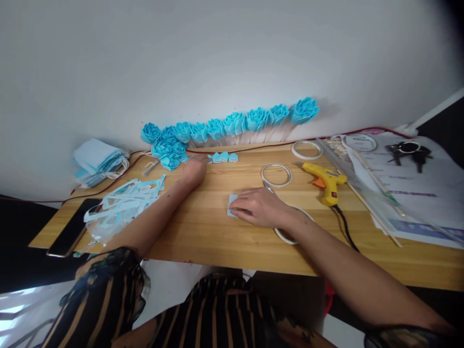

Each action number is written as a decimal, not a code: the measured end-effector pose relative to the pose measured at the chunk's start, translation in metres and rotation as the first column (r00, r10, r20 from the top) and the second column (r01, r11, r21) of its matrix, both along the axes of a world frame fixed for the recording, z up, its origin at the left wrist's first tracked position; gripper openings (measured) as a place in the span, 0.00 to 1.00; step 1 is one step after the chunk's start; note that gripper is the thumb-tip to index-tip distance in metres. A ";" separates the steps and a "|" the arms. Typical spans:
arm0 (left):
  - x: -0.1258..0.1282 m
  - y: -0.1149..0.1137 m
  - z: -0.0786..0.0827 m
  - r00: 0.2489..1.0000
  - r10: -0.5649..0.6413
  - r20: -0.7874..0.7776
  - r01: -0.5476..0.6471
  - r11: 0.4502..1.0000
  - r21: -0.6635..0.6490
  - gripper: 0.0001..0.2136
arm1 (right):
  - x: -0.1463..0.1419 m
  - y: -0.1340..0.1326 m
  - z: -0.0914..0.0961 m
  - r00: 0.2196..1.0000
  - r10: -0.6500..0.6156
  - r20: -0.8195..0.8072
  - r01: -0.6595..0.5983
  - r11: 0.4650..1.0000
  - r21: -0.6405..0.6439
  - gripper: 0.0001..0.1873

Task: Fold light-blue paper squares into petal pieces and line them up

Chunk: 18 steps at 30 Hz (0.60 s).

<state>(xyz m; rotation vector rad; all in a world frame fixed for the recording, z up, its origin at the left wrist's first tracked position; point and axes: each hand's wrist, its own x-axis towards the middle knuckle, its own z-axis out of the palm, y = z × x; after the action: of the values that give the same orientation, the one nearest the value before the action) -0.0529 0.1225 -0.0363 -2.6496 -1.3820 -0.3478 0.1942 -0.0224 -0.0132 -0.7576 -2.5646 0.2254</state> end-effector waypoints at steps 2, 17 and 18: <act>0.004 -0.002 0.001 1.000 0.030 -0.009 -0.030 1.000 -0.007 0.19 | 0.000 0.000 0.000 1.000 -0.003 0.001 0.003 1.000 -0.006 0.13; 0.016 -0.001 0.004 0.985 -0.035 0.166 0.013 0.991 0.132 0.18 | 0.003 0.003 0.009 0.873 -0.185 -0.452 0.196 0.980 -0.023 0.11; 0.022 -0.002 0.003 0.988 -0.053 0.146 0.036 0.992 0.117 0.18 | 0.004 0.004 0.008 0.859 -0.228 -0.459 0.242 0.970 -0.029 0.11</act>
<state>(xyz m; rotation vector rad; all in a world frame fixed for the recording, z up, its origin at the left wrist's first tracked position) -0.0308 0.1208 -0.0329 -2.6102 -1.3007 -0.6227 0.1981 -0.0180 -0.0053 -0.8787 -2.0033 0.2532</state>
